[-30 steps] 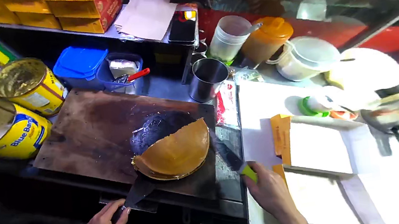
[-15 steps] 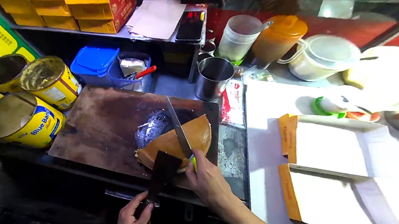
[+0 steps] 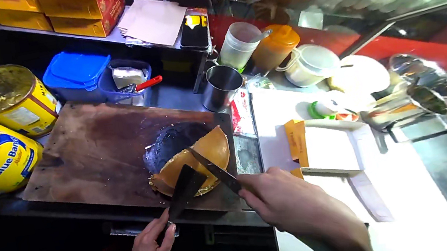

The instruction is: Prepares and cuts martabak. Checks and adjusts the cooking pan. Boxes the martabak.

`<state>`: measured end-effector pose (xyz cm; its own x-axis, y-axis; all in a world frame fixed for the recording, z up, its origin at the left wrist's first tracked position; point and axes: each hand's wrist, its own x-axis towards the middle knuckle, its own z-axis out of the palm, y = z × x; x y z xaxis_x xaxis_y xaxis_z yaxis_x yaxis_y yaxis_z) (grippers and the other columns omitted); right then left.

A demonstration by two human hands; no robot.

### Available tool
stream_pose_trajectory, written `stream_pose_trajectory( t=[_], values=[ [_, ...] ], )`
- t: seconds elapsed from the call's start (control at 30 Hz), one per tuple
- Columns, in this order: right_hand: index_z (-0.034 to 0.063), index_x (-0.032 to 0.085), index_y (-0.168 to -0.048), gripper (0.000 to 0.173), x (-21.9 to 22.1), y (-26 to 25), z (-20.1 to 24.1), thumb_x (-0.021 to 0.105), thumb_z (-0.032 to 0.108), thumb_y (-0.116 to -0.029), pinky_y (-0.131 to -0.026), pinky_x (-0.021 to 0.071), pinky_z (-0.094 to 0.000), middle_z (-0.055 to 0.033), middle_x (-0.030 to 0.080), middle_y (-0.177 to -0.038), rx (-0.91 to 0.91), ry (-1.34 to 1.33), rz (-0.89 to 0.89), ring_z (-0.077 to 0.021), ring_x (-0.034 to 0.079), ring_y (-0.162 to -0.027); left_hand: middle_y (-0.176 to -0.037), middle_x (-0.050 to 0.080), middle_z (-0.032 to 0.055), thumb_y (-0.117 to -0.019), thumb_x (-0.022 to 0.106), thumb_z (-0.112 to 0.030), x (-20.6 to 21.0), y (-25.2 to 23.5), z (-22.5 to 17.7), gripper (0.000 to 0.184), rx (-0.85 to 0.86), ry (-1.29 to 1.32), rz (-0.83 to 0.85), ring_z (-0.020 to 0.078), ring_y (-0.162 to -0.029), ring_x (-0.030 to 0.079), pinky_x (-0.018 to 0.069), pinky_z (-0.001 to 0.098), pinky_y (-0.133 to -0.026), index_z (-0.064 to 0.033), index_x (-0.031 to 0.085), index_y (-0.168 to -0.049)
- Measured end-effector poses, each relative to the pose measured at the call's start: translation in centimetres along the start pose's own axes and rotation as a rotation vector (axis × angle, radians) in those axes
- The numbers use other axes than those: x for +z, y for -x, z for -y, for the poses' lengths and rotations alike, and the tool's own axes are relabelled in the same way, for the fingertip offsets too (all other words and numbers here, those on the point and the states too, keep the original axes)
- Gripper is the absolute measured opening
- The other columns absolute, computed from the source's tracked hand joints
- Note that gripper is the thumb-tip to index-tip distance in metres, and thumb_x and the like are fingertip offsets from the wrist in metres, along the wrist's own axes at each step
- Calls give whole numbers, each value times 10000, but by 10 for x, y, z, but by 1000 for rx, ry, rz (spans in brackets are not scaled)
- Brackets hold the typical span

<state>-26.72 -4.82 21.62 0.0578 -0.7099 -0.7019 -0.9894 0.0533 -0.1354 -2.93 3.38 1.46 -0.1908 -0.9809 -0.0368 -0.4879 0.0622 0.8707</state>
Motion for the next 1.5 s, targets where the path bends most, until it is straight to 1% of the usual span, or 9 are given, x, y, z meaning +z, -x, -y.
stream_pose_trajectory(
  t=[0.13, 0.27, 0.37, 0.47, 0.57, 0.7, 0.8, 1.4, 1.5],
  values=[
    [32, 627, -1223, 312, 17, -44, 9, 432, 238, -1092, -835, 536, -548, -202, 672, -1022, -13, -42, -4, -362, 681, -986, -960, 757, 95, -992, 547, -264, 0, 1, -1, 434, 30, -40, 1, 119, -693, 692, 594, 288, -677, -25, 674, -1331],
    [70, 618, -1298, 344, 30, -13, -5, 430, 275, -1096, -792, 543, -547, -201, 682, -989, 16, -44, -14, -377, 689, -937, -939, 746, 103, -999, 551, -258, 5, 3, -4, 430, 23, -46, -28, 115, -634, 661, 580, 284, -615, -13, 669, -1332],
    [59, 552, -1394, 393, 62, -41, -6, 375, 264, -1108, -844, 545, -562, -228, 695, -1035, -31, -123, -151, -416, 694, -1005, -901, 733, 132, -983, 569, -229, 20, 17, 10, 388, 235, -97, -144, 133, -736, 692, 584, 247, -711, 43, 718, -1217],
    [29, 532, -1385, 386, 52, -53, 2, 369, 244, -1109, -856, 542, -543, -227, 689, -1037, -69, -153, -193, -405, 690, -1020, -962, 719, 169, -974, 592, -165, 21, 33, 17, 326, 357, -165, -40, 193, -834, 701, 580, 261, -786, 1, 725, -1222],
    [14, 524, -1349, 358, 31, -65, 14, 362, 231, -1115, -890, 537, -529, -222, 664, -1115, -62, -97, -107, -383, 668, -1094, -965, 703, 155, -964, 555, -182, 29, 29, 26, 376, 378, -301, -58, 194, -757, 695, 589, 281, -663, -39, 706, -1278],
    [1, 578, -1261, 311, 29, -22, 6, 408, 202, -1096, -817, 547, -547, -233, 652, -1082, -42, -50, 23, -402, 670, -1044, -930, 697, 143, -970, 536, -200, 19, 10, 15, 387, 306, -421, -108, 212, -649, 679, 569, 341, -535, -47, 708, -1281],
    [14, 526, -1345, 345, 49, -37, -1, 377, 217, -1109, -871, 548, -533, -238, 644, -1145, -36, -97, 0, -403, 667, -1090, -935, 706, 141, -950, 547, -170, 18, 9, 8, 388, 293, -438, -115, 221, -666, 693, 580, 347, -547, -39, 710, -1276],
    [33, 440, -1454, 390, 102, -49, -13, 347, 215, -1122, -880, 551, -533, -245, 659, -1134, -35, -231, 5, -421, 677, -1079, -940, 705, 169, -944, 577, -126, 9, 10, -2, 361, 306, -537, -96, 239, -691, 706, 590, 337, -574, 14, 711, -1249],
    [40, 489, -1416, 368, 123, -16, -35, 378, 215, -1113, -833, 557, -552, -245, 678, -1020, -28, -231, 42, -438, 695, -991, -937, 701, 177, -959, 572, -143, 9, 11, -2, 361, 293, -508, -80, 236, -671, 701, 584, 333, -559, 27, 707, -1247]
  ],
)
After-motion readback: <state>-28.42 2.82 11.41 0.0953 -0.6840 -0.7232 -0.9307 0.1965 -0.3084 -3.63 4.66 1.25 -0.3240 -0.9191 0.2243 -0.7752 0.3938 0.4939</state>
